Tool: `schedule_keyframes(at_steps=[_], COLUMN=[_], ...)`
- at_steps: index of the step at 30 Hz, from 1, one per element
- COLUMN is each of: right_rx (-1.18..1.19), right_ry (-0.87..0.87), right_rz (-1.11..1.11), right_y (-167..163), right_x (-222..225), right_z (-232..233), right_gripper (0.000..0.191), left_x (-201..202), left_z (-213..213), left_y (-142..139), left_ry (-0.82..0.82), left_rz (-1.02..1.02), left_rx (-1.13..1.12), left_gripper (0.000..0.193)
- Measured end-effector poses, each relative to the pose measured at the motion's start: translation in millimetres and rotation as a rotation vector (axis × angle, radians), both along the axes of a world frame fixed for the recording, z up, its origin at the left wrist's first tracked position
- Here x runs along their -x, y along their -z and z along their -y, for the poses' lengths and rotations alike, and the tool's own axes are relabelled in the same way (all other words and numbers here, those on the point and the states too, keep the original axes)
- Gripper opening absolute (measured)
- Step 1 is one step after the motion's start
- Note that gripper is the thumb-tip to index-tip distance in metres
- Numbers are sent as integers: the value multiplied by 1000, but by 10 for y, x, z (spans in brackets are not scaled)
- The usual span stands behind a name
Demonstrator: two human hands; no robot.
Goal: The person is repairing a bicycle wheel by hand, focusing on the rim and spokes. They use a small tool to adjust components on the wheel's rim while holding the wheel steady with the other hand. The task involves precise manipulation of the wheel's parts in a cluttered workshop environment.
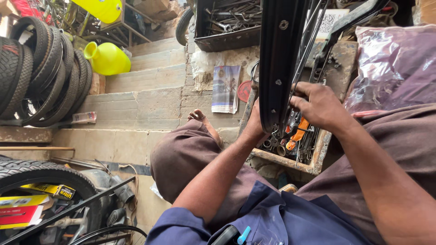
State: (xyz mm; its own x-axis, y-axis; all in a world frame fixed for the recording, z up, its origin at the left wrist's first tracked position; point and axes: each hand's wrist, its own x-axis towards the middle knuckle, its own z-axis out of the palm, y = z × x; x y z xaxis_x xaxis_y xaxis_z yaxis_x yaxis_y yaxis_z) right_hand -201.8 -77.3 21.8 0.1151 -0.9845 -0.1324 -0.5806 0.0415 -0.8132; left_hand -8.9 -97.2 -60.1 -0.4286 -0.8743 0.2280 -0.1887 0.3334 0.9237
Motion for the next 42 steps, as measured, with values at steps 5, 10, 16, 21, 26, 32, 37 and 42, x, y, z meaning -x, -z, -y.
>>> schedule_keyframes(at_steps=[5, 10, 16, 21, 26, 32, 37, 42], right_rx=[-65, -69, 47, -250, -334, -376, -383, -333], right_ry=[30, -41, -1, 105, -37, 41, 87, 193], right_rz=[-171, -82, -28, -254, 212, 293, 294, 356], right_y=[-53, -47, 44, -22, -31, 50, -33, -110], right_x=[-5, 15, -25, 24, 180, 104, 42, 91], right_z=[-24, -15, -29, 47, -3, -1, 2, -34], right_gripper=[33, 33, 28, 28, 29, 23, 23, 21], left_x=[4, 36, 0, -82, -24, -22, -18, 20], left_z=[-13, -95, -107, 39, 138, 19, -28, -32], left_y=[-58, -296, -396, -388, -508, -660, -644, -670], left_ry=[10, -39, -119, 109, 167, -39, -31, -122], left_rz=[-41, -194, -19, -174, -55, 126, -92, 100], left_rx=[67, -253, -74, -71, -301, -69, -162, 35], left_gripper=[25, 31, 21, 33, 36, 43, 41, 38])
